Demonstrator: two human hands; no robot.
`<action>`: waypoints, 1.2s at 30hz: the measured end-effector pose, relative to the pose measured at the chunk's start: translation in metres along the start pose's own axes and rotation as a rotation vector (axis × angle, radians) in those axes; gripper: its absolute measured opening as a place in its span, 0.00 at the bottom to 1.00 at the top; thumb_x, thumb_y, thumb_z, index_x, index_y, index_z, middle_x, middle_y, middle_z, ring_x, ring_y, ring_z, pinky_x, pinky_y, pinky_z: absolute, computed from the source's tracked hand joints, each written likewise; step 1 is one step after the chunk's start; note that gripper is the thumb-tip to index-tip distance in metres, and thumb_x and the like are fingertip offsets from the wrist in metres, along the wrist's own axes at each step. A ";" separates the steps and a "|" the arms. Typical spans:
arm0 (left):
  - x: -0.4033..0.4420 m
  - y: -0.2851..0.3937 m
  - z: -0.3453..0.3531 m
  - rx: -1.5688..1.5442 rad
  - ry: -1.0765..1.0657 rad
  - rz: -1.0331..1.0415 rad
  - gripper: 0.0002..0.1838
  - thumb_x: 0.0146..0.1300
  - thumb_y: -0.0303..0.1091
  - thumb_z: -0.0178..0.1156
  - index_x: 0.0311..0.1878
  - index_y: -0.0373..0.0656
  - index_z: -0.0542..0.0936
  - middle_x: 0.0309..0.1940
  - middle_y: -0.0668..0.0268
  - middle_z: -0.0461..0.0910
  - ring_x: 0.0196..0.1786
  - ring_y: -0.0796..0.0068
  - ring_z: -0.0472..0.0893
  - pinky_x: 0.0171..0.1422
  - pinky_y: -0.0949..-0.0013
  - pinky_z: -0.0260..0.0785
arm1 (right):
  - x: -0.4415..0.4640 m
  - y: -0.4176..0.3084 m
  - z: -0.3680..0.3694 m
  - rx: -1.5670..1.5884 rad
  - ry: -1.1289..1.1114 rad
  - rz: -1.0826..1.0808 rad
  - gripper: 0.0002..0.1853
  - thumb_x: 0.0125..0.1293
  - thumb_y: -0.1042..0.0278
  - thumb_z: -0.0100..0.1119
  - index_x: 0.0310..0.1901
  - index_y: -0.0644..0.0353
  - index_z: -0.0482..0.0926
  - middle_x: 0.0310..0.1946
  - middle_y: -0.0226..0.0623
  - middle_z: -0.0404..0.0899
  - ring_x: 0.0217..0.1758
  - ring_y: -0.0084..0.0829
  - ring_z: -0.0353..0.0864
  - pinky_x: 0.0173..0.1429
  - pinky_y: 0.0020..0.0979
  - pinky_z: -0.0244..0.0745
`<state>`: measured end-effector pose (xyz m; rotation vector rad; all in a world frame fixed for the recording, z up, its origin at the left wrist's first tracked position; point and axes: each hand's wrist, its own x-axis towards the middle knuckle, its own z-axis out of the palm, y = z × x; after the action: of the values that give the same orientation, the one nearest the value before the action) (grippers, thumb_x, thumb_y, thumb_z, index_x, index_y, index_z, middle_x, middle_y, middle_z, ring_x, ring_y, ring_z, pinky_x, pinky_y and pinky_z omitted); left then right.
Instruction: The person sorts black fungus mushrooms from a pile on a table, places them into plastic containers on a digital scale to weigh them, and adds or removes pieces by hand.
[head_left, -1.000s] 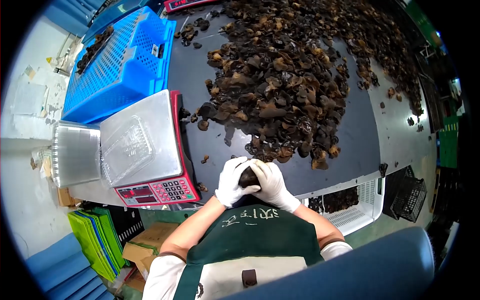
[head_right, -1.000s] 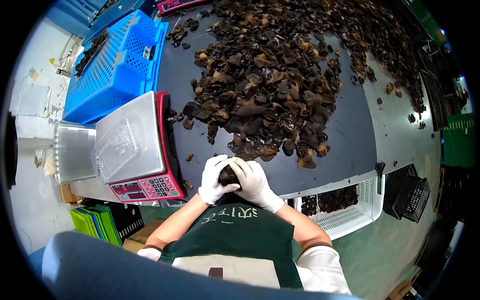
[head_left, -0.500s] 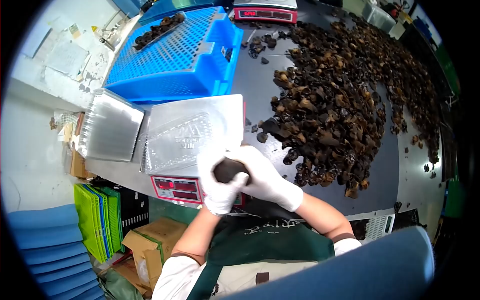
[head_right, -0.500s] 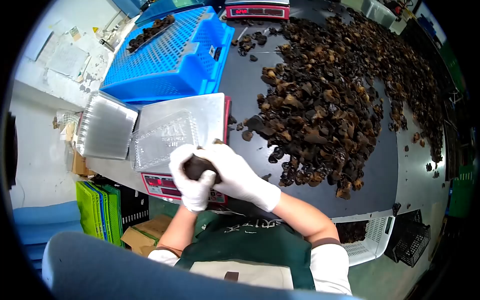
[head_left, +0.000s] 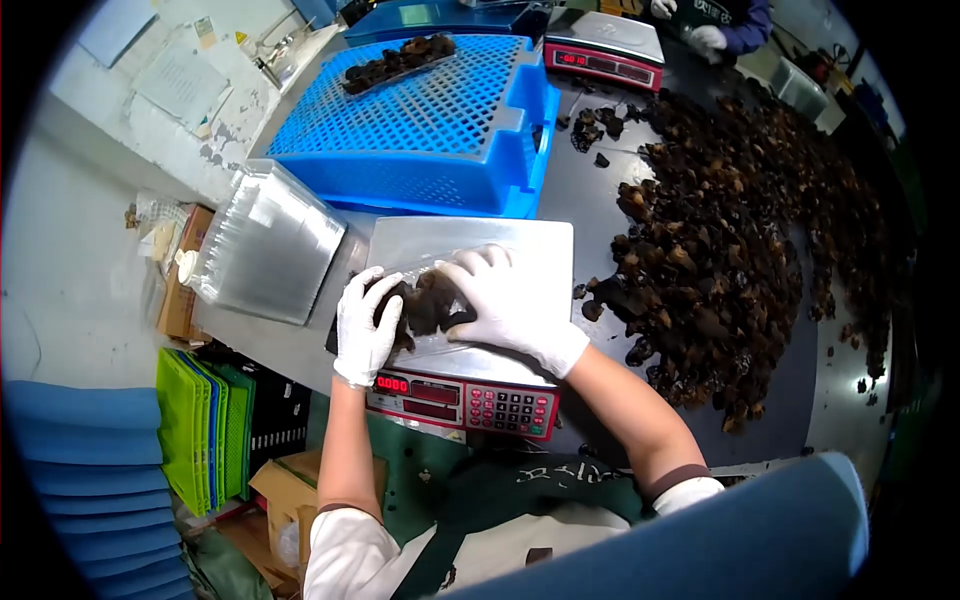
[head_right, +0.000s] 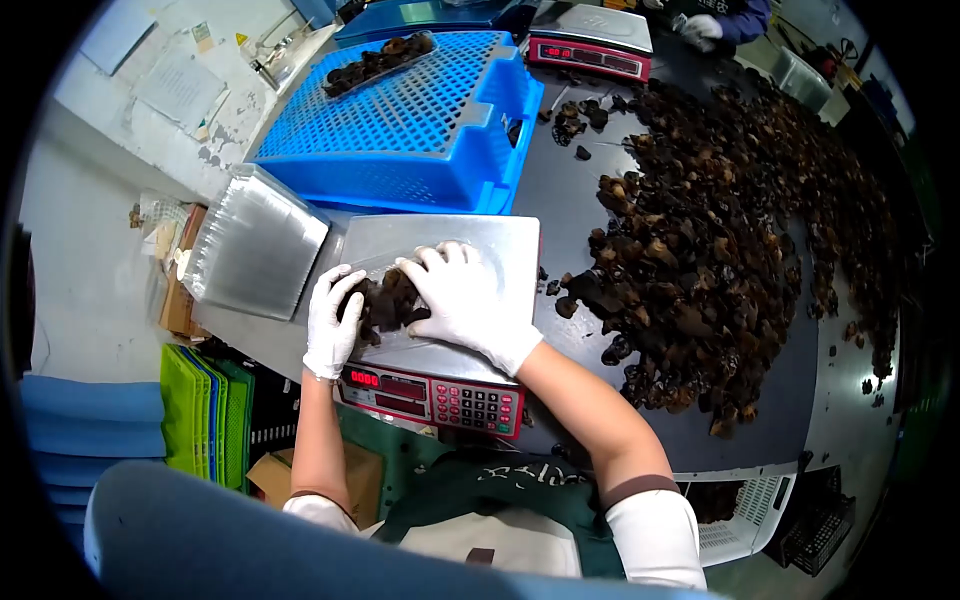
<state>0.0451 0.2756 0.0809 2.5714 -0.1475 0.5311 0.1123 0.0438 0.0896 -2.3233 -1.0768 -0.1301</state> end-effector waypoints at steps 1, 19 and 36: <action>-0.001 0.004 -0.008 -0.057 -0.064 -0.048 0.17 0.67 0.28 0.56 0.58 0.41 0.80 0.59 0.54 0.74 0.63 0.55 0.74 0.70 0.61 0.63 | -0.003 0.000 -0.006 0.021 -0.032 0.022 0.48 0.44 0.48 0.75 0.67 0.57 0.68 0.64 0.46 0.69 0.67 0.52 0.63 0.72 0.51 0.58; -0.039 0.115 -0.006 -0.371 -0.085 0.087 0.18 0.66 0.33 0.59 0.57 0.36 0.78 0.56 0.52 0.75 0.57 0.57 0.77 0.59 0.61 0.72 | -0.298 -0.001 -0.007 0.082 -0.295 0.153 0.17 0.61 0.69 0.58 0.52 0.48 0.84 0.53 0.33 0.77 0.50 0.35 0.76 0.55 0.35 0.72; -0.074 0.241 0.237 -0.169 -0.569 0.631 0.27 0.59 0.48 0.64 0.61 0.50 0.77 0.69 0.54 0.67 0.72 0.40 0.61 0.73 0.33 0.50 | -0.359 0.051 -0.028 -0.253 0.305 0.674 0.31 0.51 0.55 0.73 0.59 0.47 0.77 0.64 0.40 0.69 0.66 0.53 0.64 0.68 0.54 0.62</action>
<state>0.0093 -0.0515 -0.0264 2.4042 -1.1660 -0.0293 -0.0875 -0.2388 -0.0234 -2.6470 -0.1061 -0.3577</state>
